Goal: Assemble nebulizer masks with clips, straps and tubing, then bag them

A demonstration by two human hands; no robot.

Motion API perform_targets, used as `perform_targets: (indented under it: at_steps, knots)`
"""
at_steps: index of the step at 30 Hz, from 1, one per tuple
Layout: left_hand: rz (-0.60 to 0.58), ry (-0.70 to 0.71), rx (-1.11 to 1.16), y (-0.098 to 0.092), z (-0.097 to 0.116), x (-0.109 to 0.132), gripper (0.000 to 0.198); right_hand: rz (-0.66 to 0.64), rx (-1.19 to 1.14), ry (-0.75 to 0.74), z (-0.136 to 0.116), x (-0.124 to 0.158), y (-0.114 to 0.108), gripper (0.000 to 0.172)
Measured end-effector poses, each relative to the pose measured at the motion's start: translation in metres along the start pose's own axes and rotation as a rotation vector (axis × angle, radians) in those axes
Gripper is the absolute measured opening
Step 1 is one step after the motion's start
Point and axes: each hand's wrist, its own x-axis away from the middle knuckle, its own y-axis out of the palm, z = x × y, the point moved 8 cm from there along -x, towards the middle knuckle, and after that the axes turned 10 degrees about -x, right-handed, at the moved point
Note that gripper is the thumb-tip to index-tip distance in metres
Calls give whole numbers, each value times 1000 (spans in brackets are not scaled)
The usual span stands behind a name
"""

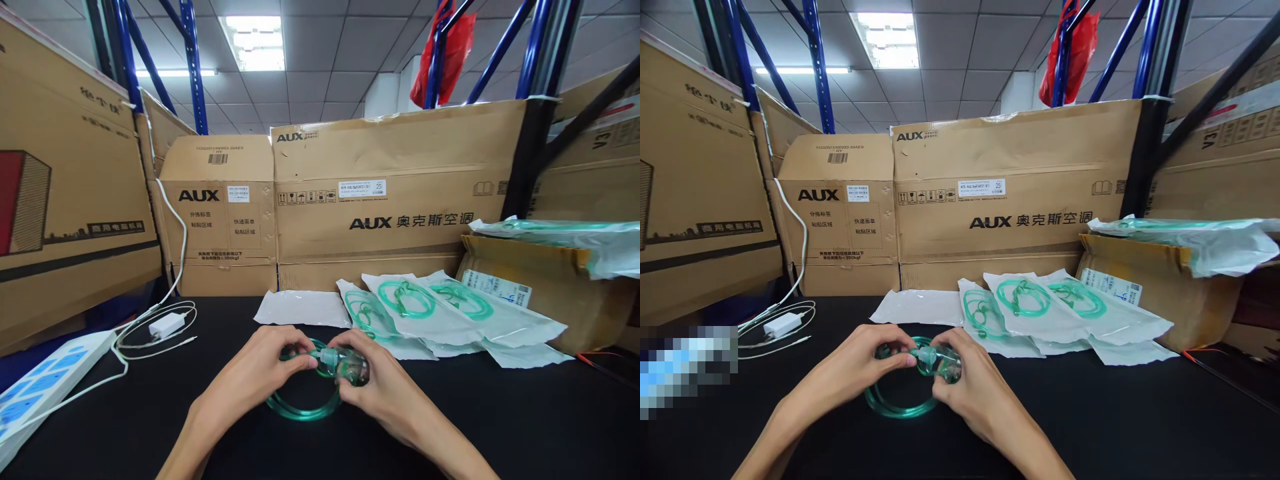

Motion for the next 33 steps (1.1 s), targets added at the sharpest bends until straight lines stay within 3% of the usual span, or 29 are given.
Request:
perform_targets:
  at_steps: [5,11,18,23,28,33]
  knots:
    - [33,-18,-24,-4,5,1,17,-27,-63,40,9,-1,5,44]
    - [50,-1,-25,-5,11,0,15,-5,-86,-3,0,-2,6,38]
    - [39,19,57,-3,14,-3,21,-57,-369,82,8,-2,9,43]
    - [73,7,19,-7,15,-1,17,-22,-328,74,3,-3,4,29]
    - [130,31,-8,-13,13,-1,9,66,-167,31,-5,2,0,30]
    - [117,66,-23,-11,19,-2,11,115,-167,-16,-8,3,4,28]
